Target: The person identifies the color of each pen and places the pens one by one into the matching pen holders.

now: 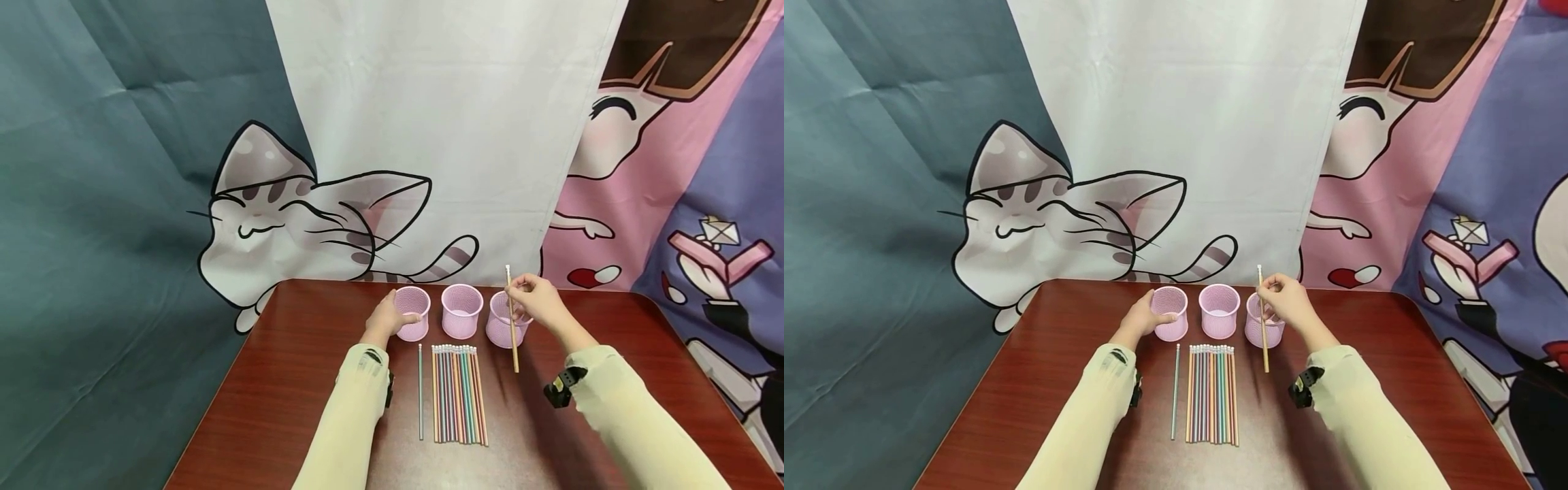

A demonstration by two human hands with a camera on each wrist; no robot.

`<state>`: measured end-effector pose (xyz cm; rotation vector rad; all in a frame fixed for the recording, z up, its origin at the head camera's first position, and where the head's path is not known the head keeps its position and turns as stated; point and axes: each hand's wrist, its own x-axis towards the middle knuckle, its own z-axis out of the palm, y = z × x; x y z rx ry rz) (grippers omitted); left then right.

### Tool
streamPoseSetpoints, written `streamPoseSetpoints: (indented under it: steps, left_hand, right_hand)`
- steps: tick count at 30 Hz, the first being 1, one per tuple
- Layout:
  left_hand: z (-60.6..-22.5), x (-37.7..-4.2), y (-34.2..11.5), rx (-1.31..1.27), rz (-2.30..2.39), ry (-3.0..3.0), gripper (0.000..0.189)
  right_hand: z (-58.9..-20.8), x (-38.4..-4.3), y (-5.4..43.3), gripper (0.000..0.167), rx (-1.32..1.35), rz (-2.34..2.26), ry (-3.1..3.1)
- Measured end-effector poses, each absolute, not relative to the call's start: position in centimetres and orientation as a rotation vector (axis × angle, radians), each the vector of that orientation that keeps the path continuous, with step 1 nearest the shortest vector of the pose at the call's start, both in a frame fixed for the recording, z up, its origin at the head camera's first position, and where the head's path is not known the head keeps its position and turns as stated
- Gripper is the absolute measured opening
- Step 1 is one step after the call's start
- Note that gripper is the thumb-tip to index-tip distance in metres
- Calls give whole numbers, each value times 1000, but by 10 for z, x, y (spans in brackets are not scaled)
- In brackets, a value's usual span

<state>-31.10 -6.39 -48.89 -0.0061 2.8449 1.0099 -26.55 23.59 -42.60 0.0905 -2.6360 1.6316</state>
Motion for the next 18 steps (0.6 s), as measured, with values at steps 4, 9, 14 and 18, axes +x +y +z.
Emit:
streamPoseSetpoints:
  steps: [4, 9, 14, 18]
  left_hand:
    - [-490, -311, -64, -6, 1027, 2842, 92]
    - [-489, -310, -65, -5, 1013, 2842, 93]
    - [-488, -310, -65, -11, 1010, 2837, 94]
    - [-487, -309, -65, -17, 991, 2839, 94]
  right_hand:
    - [-417, -267, 239, 19, 98, 1527, -2623]
    - [-407, -269, 243, 21, 71, 1490, -2598]
    - [-398, -271, 248, 23, 31, 1462, -2570]
    - [-391, -274, 251, 22, 0, 1409, -2527]
